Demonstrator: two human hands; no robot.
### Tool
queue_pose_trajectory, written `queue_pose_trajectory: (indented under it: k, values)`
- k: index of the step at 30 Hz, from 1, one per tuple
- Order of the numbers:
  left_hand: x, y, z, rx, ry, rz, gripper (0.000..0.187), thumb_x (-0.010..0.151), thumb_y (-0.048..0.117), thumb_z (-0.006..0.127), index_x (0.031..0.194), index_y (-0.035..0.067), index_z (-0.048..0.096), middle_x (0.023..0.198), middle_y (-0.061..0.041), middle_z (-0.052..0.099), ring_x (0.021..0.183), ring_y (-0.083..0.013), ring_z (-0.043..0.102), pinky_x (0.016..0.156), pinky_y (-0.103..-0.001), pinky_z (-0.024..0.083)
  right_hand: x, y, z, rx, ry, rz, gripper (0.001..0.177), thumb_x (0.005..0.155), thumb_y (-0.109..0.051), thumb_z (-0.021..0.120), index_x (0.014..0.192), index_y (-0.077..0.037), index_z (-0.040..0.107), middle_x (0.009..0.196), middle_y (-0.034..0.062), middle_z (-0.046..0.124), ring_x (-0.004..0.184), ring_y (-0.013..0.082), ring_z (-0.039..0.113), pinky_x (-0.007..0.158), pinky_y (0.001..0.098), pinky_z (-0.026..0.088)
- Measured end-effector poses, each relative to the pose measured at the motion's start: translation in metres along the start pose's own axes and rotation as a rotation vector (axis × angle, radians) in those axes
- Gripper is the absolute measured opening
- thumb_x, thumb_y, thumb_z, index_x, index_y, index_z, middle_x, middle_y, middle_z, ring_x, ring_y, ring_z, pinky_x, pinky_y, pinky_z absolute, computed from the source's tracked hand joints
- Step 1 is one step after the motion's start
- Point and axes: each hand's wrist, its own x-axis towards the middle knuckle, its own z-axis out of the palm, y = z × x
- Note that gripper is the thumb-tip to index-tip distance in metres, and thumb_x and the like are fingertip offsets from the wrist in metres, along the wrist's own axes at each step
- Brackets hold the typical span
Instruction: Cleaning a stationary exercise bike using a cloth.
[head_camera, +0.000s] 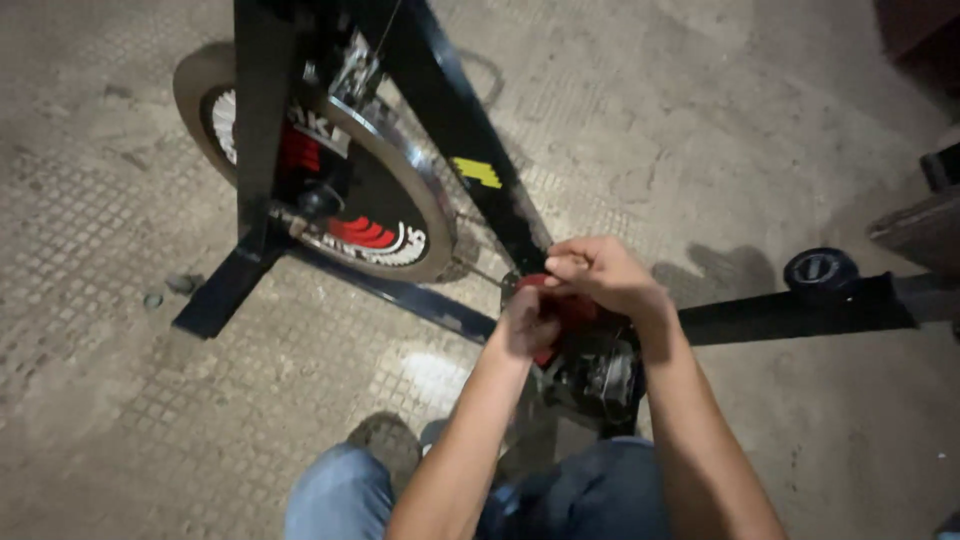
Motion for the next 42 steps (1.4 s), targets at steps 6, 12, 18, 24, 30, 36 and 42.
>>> queue_pose_trajectory:
  k: [6,12,18,24,30,36,42]
  values:
    - [-0.023,-0.027,-0.034,0.653,-0.098,0.242,0.037,0.093,0.005,0.054,0.128,0.006,0.065,0.131,-0.008,0.065,0.126,-0.0204,0.061,0.106,-0.035,0.049,-0.007,-0.005,0.007,-0.076,0.041,0.003,0.031,0.096,-0.019,0.069,0.117,0.004,0.071,0.089,0.0074,0.075,0.080,0.0142,0.074,0.071,0.0282,0.060]
    - [-0.036,-0.016,-0.002,0.634,-0.337,0.345,0.041,0.093,0.014,0.050,0.130,0.003,0.064,0.128,-0.008,0.066,0.124,-0.0200,0.061,0.106,-0.035,0.049,0.000,-0.004,0.009,0.016,0.040,0.032,0.025,0.096,-0.018,0.069,0.109,0.003,0.070,0.085,0.0086,0.073,0.076,0.0136,0.074,0.067,0.0277,0.061]
    - [-0.038,-0.010,0.001,0.493,-0.285,0.323,0.035,0.095,0.017,0.053,0.125,0.004,0.064,0.120,-0.007,0.066,0.115,-0.0192,0.062,0.100,-0.034,0.049,0.006,-0.003,0.015,0.006,0.055,0.067,0.026,0.098,-0.021,0.069,0.101,0.005,0.071,0.083,0.0109,0.074,0.073,0.0154,0.073,0.064,0.0291,0.061]
    - [-0.043,-0.010,-0.003,0.342,-0.223,0.292,0.030,0.096,0.020,0.057,0.120,0.004,0.064,0.112,-0.006,0.066,0.106,-0.0184,0.063,0.093,-0.033,0.049,-0.002,-0.021,0.025,-0.080,0.034,0.077,0.026,0.098,-0.021,0.068,0.108,0.004,0.073,0.083,0.0121,0.074,0.071,0.0150,0.072,0.061,0.0299,0.058]
    - [-0.023,-0.033,-0.004,0.156,-0.178,0.244,0.026,0.098,0.023,0.060,0.116,0.005,0.064,0.104,-0.005,0.065,0.098,-0.0175,0.064,0.086,-0.033,0.048,-0.024,-0.017,0.003,0.050,0.059,0.011,0.028,0.097,-0.016,0.066,0.118,0.002,0.069,0.090,0.0096,0.075,0.080,0.0151,0.075,0.068,0.0298,0.062]
    - [-0.009,-0.015,-0.012,0.065,0.094,-0.045,0.026,0.084,0.015,0.060,0.106,0.003,0.065,0.101,-0.014,0.068,0.098,-0.0309,0.065,0.096,-0.043,0.054,-0.043,-0.014,-0.016,0.036,0.072,-0.003,0.029,0.099,-0.016,0.065,0.120,0.004,0.068,0.094,0.0097,0.076,0.085,0.0168,0.075,0.073,0.0294,0.062]
    - [0.050,0.002,-0.079,-0.091,0.013,-0.062,0.031,0.084,-0.002,0.052,0.114,-0.002,0.061,0.109,-0.019,0.068,0.107,-0.0386,0.064,0.102,-0.053,0.049,-0.022,-0.005,-0.010,-0.006,0.077,-0.043,0.032,0.096,-0.019,0.067,0.120,0.003,0.067,0.092,0.0109,0.076,0.082,0.0168,0.076,0.072,0.0311,0.063]
